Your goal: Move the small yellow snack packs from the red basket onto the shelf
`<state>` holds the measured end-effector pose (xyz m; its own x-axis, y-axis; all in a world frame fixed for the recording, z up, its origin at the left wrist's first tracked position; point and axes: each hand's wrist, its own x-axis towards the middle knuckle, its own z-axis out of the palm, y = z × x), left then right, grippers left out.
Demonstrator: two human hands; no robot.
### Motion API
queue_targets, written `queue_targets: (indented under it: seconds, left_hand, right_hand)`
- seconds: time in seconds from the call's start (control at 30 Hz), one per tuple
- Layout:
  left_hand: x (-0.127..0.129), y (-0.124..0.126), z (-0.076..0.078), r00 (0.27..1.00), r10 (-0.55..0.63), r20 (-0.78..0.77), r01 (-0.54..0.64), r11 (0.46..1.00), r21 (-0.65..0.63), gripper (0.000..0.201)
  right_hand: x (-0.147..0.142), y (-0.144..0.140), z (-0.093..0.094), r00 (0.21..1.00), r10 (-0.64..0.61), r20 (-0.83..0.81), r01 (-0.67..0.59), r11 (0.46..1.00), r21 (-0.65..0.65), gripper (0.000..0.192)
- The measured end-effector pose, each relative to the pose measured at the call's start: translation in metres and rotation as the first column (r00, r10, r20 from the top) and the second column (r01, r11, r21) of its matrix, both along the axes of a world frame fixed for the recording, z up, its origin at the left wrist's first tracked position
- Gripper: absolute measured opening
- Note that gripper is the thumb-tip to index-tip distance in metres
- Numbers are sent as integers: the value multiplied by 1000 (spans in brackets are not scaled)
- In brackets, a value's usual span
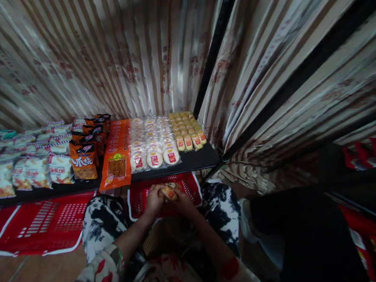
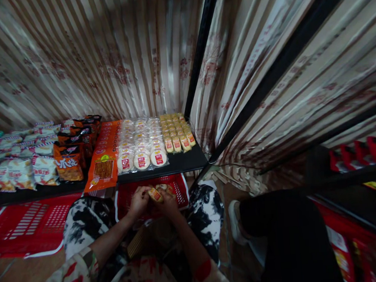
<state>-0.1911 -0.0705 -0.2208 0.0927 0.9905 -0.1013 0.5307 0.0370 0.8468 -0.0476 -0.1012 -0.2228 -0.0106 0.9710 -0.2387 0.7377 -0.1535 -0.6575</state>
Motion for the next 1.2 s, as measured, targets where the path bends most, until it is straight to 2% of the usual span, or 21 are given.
queue_targets:
  seconds: [0.23,0.57,0.87,1.0,1.2]
  left_hand:
    - [16,-1,20,998,-59,7,58,993,107,29]
    - [36,6,37,987,-137,88,113,964,243,30]
    - [53,15,50,972,-198,125,149,934,325,31]
    - [60,19,52,979,-174,105,131,937,323,29]
    - [69,25,57,978,-189,83,148,922,357,30]
  right_hand:
    - [11,-2,17,999,-24,-47,24,1000,-15,41]
    - [25,3,38,990,-107,96,111,993,-35,36]
    - [35,11,46,985,-169,29,161,971,178,34]
    - [40,13,46,978,-207,-16,205,956,210,34]
    - [44,15,50,948,-247,-202,292,927,234,36]
